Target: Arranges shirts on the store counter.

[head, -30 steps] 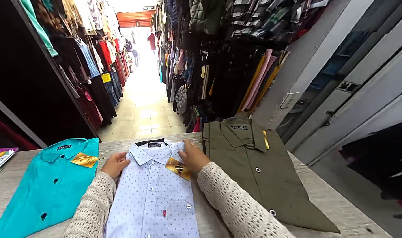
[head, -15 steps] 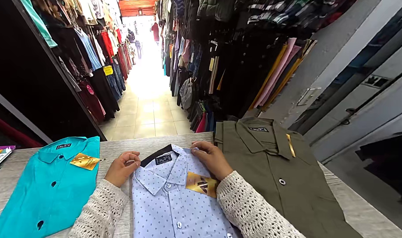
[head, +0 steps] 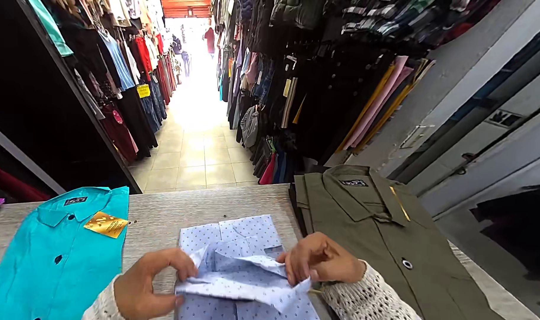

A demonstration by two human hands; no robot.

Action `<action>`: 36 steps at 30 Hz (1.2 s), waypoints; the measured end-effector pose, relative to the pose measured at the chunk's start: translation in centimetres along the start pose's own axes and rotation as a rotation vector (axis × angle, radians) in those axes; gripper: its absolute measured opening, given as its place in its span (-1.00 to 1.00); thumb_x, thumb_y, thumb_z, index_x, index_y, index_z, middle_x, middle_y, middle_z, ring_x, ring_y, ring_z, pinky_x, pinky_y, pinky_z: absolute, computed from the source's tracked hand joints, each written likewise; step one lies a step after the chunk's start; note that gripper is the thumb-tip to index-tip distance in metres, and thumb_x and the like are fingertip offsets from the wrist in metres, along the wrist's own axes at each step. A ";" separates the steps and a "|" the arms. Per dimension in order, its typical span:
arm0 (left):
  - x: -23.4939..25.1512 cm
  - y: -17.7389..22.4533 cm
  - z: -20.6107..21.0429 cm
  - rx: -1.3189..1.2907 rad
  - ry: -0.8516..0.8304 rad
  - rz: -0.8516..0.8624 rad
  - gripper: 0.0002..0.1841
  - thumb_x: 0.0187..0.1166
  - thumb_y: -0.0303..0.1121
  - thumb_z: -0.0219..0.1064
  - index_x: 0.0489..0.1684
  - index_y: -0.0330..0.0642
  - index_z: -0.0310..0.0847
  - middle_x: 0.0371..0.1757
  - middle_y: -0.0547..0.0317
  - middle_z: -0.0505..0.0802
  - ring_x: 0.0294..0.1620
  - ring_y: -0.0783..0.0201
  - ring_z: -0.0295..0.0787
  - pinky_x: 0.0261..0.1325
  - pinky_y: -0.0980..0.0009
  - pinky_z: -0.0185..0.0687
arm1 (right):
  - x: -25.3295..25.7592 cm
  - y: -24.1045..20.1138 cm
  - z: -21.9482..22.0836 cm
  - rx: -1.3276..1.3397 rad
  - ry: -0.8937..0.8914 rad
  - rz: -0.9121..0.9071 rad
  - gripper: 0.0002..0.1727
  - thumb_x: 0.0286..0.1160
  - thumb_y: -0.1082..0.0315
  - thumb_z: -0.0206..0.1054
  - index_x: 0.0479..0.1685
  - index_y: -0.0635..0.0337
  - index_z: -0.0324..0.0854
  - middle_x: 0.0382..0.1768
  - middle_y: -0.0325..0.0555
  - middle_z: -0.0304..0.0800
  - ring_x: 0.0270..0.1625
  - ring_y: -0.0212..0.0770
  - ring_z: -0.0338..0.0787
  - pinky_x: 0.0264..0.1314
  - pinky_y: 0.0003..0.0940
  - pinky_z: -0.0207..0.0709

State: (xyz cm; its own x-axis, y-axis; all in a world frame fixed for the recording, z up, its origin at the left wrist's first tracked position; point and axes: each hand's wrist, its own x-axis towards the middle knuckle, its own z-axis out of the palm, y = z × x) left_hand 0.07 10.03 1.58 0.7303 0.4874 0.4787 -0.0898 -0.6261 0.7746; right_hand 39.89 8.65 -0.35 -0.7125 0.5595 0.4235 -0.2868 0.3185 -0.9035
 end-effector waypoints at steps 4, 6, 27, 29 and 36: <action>0.0 -0.6 0.8 0.091 -0.044 0.097 -0.73 0.45 -0.29 0.49 0.05 -0.12 0.73 -0.07 0.14 0.72 0.09 0.49 0.64 0.18 0.67 0.54 | 0.1 0.0 0.0 0.082 -0.095 0.032 -0.72 0.68 -0.01 0.26 -0.11 -0.08 0.79 -0.15 -0.51 0.90 0.14 -0.45 0.84 0.59 -0.18 0.52; 0.0 -0.7 1.0 0.092 -0.047 0.110 -0.84 0.48 -0.31 0.47 -0.10 -0.12 0.72 -0.05 0.15 0.65 0.11 0.50 0.58 0.19 0.70 0.48 | 0.2 -0.1 0.0 0.097 -0.142 0.039 -0.70 0.68 -0.01 0.25 -0.10 -0.05 0.78 -0.16 -0.51 0.90 0.12 -0.47 0.84 0.59 -0.19 0.51; 0.1 -1.3 2.6 -0.294 0.415 -0.520 -0.56 0.46 -0.58 0.07 0.37 -0.33 0.37 0.11 0.32 0.86 0.12 0.45 0.81 0.26 0.40 0.73 | 1.0 0.4 0.9 -0.050 0.801 0.442 -0.79 0.72 0.40 0.11 0.11 0.17 0.62 -0.16 -0.15 0.85 -0.13 -0.34 0.85 0.04 -0.39 0.76; 0.4 -1.3 2.7 -0.351 0.500 -0.557 -0.61 0.45 -0.59 0.01 0.24 -0.27 0.50 0.00 0.33 0.90 0.02 0.45 0.85 0.18 0.41 0.76 | 1.2 0.4 1.2 -0.191 0.778 0.476 -0.78 0.69 0.38 0.23 0.18 0.16 0.64 -0.16 -0.19 0.86 -0.13 -0.38 0.83 0.04 -0.44 0.73; 1.2 -1.0 3.2 -0.280 0.586 -0.584 -0.77 0.55 -0.53 0.25 0.11 -0.30 0.65 -0.11 0.29 0.92 -0.06 0.46 0.86 0.15 0.47 0.77 | 1.2 1.4 0.8 -0.707 0.866 0.331 -0.66 0.66 0.24 0.25 0.30 0.15 0.65 0.18 -0.13 0.79 0.15 -0.28 0.81 0.22 -0.26 0.72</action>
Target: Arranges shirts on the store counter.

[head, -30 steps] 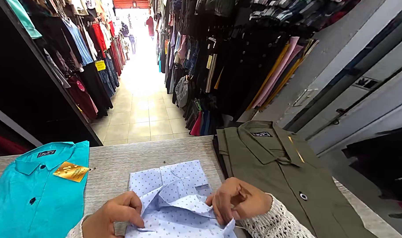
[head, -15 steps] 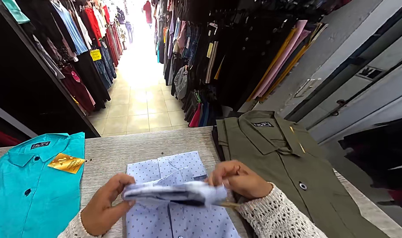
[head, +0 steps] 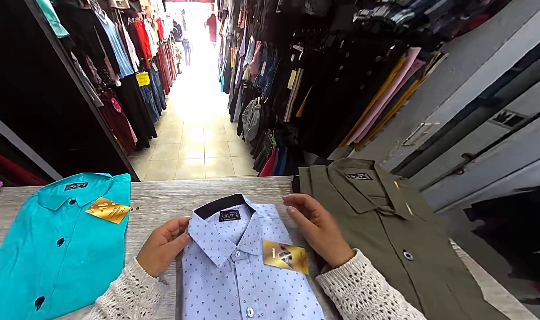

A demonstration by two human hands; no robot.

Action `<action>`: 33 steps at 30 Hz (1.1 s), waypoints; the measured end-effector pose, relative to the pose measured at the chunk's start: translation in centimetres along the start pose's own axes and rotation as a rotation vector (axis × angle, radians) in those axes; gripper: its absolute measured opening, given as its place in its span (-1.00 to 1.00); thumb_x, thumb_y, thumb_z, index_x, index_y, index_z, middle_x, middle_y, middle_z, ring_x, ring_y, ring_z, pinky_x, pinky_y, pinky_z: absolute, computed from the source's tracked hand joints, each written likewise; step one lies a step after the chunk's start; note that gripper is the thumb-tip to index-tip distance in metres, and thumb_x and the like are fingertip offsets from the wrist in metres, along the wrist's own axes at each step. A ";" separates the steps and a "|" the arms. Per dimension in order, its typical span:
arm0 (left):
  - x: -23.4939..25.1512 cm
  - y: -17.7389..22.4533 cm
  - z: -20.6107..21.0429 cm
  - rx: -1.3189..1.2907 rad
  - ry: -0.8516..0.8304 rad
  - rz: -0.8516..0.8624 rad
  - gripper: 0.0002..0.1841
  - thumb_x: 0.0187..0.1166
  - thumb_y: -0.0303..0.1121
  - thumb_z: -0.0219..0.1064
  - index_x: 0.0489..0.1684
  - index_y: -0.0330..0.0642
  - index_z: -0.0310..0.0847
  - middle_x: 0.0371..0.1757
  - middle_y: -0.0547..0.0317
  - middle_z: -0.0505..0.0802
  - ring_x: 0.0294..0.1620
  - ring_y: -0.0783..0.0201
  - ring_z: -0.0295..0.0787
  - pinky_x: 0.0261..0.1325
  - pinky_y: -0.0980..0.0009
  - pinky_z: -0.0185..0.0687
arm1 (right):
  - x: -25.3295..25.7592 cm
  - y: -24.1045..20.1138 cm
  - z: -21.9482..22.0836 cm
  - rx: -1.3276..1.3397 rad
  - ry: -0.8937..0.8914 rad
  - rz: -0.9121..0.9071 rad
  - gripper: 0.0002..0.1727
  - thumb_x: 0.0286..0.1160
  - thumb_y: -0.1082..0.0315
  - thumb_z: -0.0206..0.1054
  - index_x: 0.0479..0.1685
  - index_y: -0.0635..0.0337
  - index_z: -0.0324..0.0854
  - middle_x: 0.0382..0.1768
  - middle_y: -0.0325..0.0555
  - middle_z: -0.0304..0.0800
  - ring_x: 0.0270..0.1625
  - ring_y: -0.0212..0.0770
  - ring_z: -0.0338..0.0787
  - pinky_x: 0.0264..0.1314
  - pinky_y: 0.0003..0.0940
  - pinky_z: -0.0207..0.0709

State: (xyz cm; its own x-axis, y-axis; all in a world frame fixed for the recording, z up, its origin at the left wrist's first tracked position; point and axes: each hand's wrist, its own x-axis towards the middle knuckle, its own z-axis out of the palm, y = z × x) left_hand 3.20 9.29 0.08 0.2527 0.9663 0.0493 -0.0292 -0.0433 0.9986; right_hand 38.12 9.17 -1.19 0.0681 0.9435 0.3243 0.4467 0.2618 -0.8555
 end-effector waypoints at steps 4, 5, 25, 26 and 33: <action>-0.1 0.7 0.0 0.067 -0.018 0.022 -0.74 0.57 -0.50 0.25 0.14 -0.37 0.67 -0.07 0.29 0.89 -0.03 0.54 0.82 0.18 0.52 0.73 | 1.5 -4.1 2.7 -0.147 -0.102 -0.341 -0.71 0.65 0.28 0.23 0.17 0.20 0.73 0.20 -0.10 0.79 0.23 -0.23 0.78 0.29 -0.14 0.71; -0.1 0.8 -0.1 0.078 -0.034 0.040 -0.71 0.53 -0.50 0.26 0.16 -0.39 0.65 -0.01 0.25 0.88 0.00 0.53 0.81 0.20 0.52 0.72 | 2.0 -5.9 3.8 -0.174 -0.169 -0.420 -0.72 0.64 0.30 0.25 0.16 0.19 0.75 0.20 -0.11 0.80 0.25 -0.24 0.78 0.29 -0.16 0.70; -0.2 4.7 -1.5 0.496 -0.289 -0.373 -0.45 0.59 -0.35 0.45 0.44 -0.49 0.34 -0.20 -0.04 0.75 -0.36 0.29 0.68 -0.10 0.33 0.67 | 6.4 -8.4 11.1 0.082 -0.510 -0.222 -0.84 0.56 0.45 0.27 -0.18 0.26 0.79 -0.04 -0.16 0.82 0.09 -0.41 0.77 0.23 -0.43 0.65; -0.2 4.5 -1.4 0.483 -0.295 -0.378 -0.52 0.62 -0.28 0.42 0.33 -0.48 0.46 -0.27 -0.01 0.78 -0.43 0.33 0.65 -0.19 0.36 0.64 | 6.7 -8.4 10.4 0.159 -0.540 -0.222 -0.84 0.56 0.46 0.26 -0.15 0.25 0.78 -0.05 -0.20 0.85 0.12 -0.41 0.79 0.29 -0.41 0.66; -0.3 4.4 -1.2 0.397 -0.384 -0.380 -0.79 0.59 -0.46 0.40 0.02 -0.35 0.53 -0.47 0.25 0.66 -0.62 0.51 0.49 -0.47 0.55 0.46 | 7.1 -9.2 8.1 -0.251 -0.530 -0.330 -0.79 0.35 0.44 0.44 -0.08 0.32 0.75 -0.21 -0.07 0.85 -0.12 -0.28 0.80 0.04 -0.32 0.67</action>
State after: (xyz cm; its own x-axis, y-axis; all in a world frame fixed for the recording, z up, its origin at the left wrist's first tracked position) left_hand 1.86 9.12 4.48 0.5032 0.7772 -0.3779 0.4690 0.1216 0.8748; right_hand 27.22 15.06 5.71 -0.5260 0.8112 0.2556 0.5674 0.5586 -0.6050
